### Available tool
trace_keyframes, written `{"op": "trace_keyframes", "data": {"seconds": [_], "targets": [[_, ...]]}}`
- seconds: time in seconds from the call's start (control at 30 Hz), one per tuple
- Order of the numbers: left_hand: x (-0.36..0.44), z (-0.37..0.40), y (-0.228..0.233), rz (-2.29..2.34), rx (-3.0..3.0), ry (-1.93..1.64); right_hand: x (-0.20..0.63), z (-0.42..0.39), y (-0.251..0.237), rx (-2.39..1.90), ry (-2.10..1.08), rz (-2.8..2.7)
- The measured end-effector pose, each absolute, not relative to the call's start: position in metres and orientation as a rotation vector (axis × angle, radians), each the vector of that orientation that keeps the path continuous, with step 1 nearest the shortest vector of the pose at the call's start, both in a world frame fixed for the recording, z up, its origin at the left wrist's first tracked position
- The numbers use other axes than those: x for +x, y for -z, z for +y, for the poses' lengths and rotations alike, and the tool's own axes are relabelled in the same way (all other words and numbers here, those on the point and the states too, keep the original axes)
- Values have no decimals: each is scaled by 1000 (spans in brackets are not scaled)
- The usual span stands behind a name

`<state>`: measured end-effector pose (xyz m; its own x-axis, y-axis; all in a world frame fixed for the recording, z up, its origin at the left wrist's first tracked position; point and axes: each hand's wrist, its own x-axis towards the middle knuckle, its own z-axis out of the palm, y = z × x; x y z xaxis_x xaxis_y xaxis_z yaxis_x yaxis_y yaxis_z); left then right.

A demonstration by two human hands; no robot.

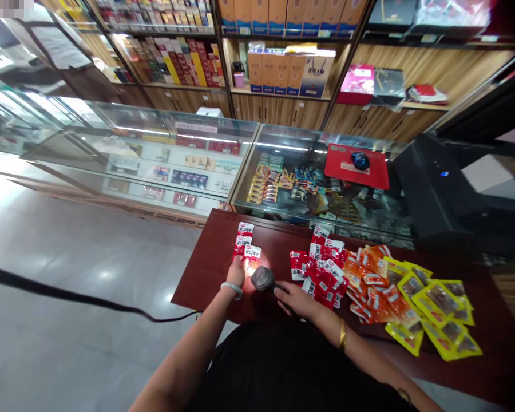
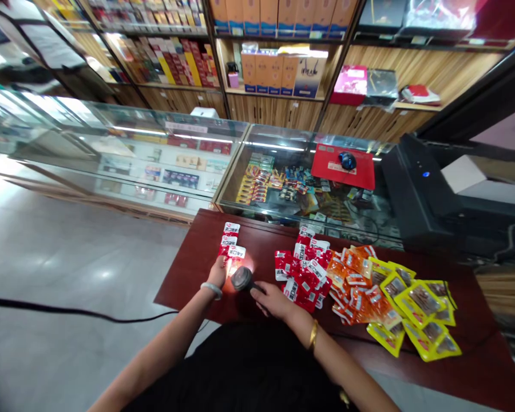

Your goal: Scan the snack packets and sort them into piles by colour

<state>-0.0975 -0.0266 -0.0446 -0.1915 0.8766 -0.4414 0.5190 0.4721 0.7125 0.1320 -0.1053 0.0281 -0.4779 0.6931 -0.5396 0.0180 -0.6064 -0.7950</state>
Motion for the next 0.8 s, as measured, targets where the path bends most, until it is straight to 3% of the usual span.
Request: {"op": "trace_keyframes", "data": {"seconds": [0.3,0.43,0.63,0.8], "targets": [[-127,-4,29,2305,1432,-141,154,-118,-30,-1390,-2034,-940],[-102,-5,21,2498,1524,-235,166,-122,-35,-1379,-1987,-871],[-10,7,18,1789,2061,-159,183,-128,-28,-1385,-1908,-690],[52,23,25,1494,2183,66,193,-134,-23,-1427,-1828,-642]]}}
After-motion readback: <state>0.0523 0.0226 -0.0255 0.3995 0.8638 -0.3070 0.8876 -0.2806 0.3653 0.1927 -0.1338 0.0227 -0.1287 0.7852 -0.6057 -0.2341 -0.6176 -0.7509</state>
